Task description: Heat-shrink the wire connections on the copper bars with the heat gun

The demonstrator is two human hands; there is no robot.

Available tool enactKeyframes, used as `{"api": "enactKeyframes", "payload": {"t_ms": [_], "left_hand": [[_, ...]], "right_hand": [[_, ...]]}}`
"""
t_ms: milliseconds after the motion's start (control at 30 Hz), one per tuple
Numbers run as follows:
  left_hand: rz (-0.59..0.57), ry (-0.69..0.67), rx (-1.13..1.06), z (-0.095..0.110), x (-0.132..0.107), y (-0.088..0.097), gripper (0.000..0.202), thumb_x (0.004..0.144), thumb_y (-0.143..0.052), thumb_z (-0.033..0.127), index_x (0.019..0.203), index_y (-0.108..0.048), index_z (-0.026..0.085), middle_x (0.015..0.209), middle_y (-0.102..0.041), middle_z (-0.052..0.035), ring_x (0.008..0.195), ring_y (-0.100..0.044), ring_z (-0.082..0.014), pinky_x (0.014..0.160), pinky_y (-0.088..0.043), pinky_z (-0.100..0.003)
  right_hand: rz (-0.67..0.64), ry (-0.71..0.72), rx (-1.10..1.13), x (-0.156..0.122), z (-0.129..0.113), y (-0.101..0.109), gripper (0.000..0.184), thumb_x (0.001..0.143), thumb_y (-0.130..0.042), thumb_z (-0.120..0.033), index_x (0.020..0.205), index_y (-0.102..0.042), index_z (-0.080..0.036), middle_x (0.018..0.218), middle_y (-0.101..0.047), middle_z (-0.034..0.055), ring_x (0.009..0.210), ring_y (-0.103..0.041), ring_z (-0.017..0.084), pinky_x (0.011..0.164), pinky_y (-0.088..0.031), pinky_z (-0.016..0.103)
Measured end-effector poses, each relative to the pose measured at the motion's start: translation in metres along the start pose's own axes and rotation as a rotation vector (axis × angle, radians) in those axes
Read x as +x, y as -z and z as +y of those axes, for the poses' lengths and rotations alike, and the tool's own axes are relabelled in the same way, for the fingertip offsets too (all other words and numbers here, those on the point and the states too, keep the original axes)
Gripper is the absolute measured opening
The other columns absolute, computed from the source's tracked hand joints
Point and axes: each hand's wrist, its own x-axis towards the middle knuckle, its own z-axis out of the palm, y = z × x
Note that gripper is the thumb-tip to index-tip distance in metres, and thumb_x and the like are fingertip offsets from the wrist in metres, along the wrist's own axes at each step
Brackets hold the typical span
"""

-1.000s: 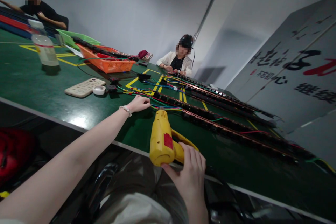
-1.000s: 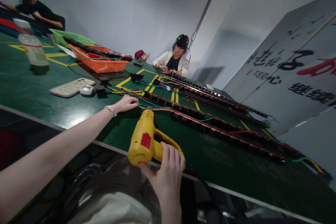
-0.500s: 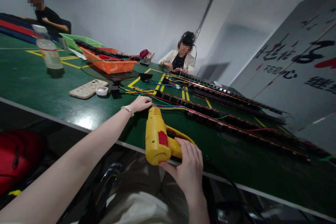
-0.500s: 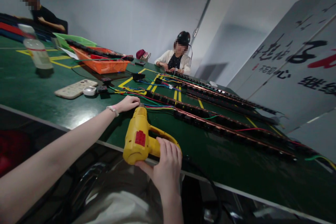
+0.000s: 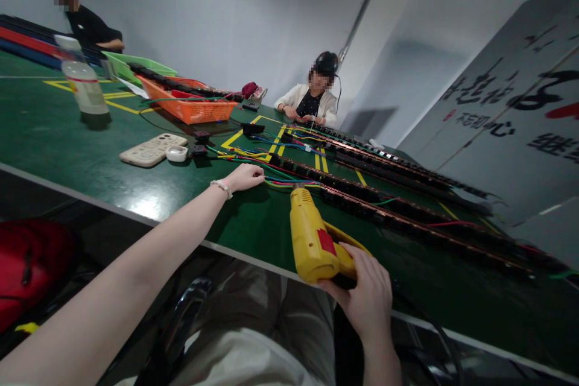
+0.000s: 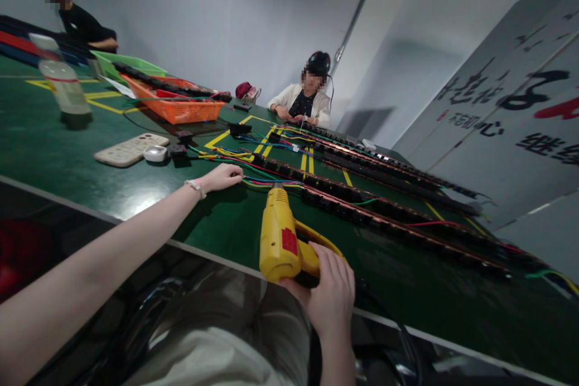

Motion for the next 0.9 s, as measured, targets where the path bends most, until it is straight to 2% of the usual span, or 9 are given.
{"api": "enactKeyframes", "payload": {"t_ms": [200, 433, 633, 900], "left_hand": [[-0.050, 0.012, -0.013, 0.000, 0.001, 0.000, 0.032, 0.077, -0.042, 0.037, 0.066, -0.061, 0.015, 0.065, -0.059, -0.0019, 0.061, -0.049, -0.0133, 0.057, -0.031, -0.024], [-0.066, 0.017, 0.001, 0.002, 0.002, 0.000, 0.032, 0.076, -0.041, 0.037, 0.069, -0.064, 0.015, 0.065, -0.060, -0.0018, 0.060, -0.048, -0.0132, 0.058, -0.031, -0.024], [-0.068, 0.018, -0.004, 0.004, 0.002, 0.001, 0.031, 0.076, -0.043, 0.037, 0.064, -0.061, 0.015, 0.060, -0.055, -0.0004, 0.056, -0.044, -0.0118, 0.055, -0.029, -0.024], [-0.072, 0.021, -0.035, 0.002, 0.003, 0.001, 0.030, 0.075, -0.042, 0.036, 0.062, -0.060, 0.016, 0.058, -0.054, 0.0001, 0.056, -0.044, -0.0121, 0.056, -0.029, -0.024]], "right_hand": [[0.046, -0.056, -0.137, -0.004, 0.016, 0.000, 0.077, 0.070, -0.047, -0.080, 0.113, -0.056, -0.017, 0.105, -0.066, 0.0068, 0.097, -0.058, 0.024, 0.082, -0.036, 0.033], [0.040, -0.040, -0.165, -0.004, 0.018, 0.003, 0.075, 0.072, -0.045, -0.079, 0.112, -0.055, -0.016, 0.103, -0.065, 0.0076, 0.095, -0.058, 0.024, 0.081, -0.036, 0.033], [0.043, -0.060, -0.169, -0.003, 0.003, 0.006, 0.074, 0.074, -0.045, -0.078, 0.113, -0.054, -0.015, 0.104, -0.064, 0.0091, 0.096, -0.056, 0.024, 0.082, -0.036, 0.034], [0.037, -0.116, -0.049, -0.001, -0.036, 0.001, 0.076, 0.070, -0.050, -0.078, 0.112, -0.054, -0.016, 0.106, -0.064, 0.0112, 0.099, -0.056, 0.027, 0.087, -0.036, 0.038]]}}
